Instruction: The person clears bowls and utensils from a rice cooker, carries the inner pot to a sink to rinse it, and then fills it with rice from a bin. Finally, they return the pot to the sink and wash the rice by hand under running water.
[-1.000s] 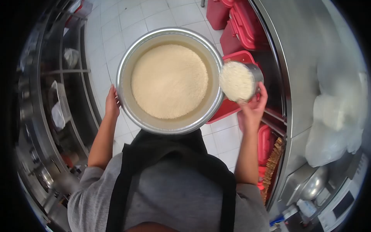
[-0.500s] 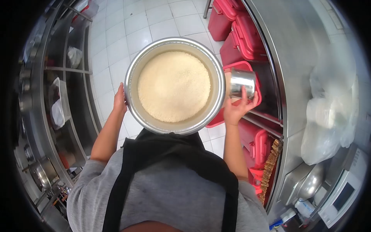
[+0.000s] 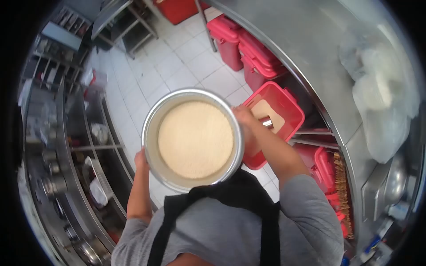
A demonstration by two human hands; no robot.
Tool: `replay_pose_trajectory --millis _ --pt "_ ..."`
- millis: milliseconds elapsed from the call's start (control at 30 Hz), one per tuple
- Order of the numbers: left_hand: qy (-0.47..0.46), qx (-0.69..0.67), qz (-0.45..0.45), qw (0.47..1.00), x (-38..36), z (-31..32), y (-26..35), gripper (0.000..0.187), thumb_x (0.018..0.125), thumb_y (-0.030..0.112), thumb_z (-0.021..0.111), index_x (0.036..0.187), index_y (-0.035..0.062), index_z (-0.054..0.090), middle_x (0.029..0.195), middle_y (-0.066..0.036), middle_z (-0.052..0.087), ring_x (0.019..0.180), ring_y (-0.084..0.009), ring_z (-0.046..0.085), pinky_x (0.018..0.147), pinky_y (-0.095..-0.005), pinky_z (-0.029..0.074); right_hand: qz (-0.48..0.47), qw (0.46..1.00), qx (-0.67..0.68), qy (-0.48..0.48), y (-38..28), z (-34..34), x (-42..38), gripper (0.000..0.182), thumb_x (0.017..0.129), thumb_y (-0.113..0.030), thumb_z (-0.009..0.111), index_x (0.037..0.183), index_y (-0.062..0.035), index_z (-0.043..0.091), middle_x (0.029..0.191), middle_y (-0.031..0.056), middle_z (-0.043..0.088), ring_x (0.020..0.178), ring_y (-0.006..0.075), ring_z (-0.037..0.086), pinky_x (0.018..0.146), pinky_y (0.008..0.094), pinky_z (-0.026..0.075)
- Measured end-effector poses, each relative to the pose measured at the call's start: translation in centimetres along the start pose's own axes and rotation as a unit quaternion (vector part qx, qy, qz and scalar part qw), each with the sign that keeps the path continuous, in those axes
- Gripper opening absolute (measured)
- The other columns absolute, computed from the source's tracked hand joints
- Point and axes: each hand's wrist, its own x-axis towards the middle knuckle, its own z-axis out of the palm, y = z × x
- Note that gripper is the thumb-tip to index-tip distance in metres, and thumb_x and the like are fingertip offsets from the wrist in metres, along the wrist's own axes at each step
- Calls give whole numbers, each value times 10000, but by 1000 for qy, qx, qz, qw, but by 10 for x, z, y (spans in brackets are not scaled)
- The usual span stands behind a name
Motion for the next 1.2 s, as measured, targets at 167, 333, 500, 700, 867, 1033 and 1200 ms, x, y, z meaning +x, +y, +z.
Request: replay_pose_trajectory --millis 167,333,500,700,867,1033,1200 --pt "-31 22 117 992 64 -111 85 291 838 307 621 966 46 616 933 -78 620 869 -200 585 787 -357 462 -91 961 190 -178 -88 7 -76 388 943 -337 443 963 6 624 924 119 555 894 206 507 836 309 408" --pt "-78 -62 49 994 23 -238 222 416 884 359 530 1137 32 568 1077 -89 617 1023 -228 571 892 -352 437 -325 868 159 -340 -169 24 -155 411 942 -338 420 983 31 596 998 204 548 949 314 527 846 375 407" --pt "-109 -75 113 985 -39 -296 263 485 901 396 495 1183 3 528 1112 -110 595 1003 -242 583 855 -347 465 -437 828 63 -345 -200 -16 -186 276 867 -288 541 879 -23 615 896 152 555 874 280 550 781 345 435" --pt "72 141 238 958 2 -289 241 555 875 396 537 1175 -71 540 1151 -116 579 1068 -212 520 951 -315 359 -305 940 135 73 -105 -86 -138 120 640 25 554 657 -36 453 660 126 496 619 280 516 549 359 403" --pt "122 152 204 959 27 -308 207 528 891 432 495 1134 -30 574 1075 -108 607 1009 -205 556 894 -322 411 -74 995 19 57 72 -8 -52 103 650 -46 596 745 -75 569 813 164 588 783 324 585 662 402 463" --pt "59 41 101 992 65 -335 204 517 903 386 473 1230 -14 483 1177 -128 535 1070 -259 514 914 -361 418 106 988 113 -23 86 -36 46 630 738 -279 682 1306 -119 461 1428 232 244 1287 371 306 1045 384 309" --pt "63 73 81 992 113 -343 245 530 915 420 435 1274 30 435 1194 -88 513 1063 -229 526 886 -354 438 234 456 801 310 66 -91 222 702 828 -474 540 1348 -47 338 1305 166 449 1214 296 422 997 490 328"
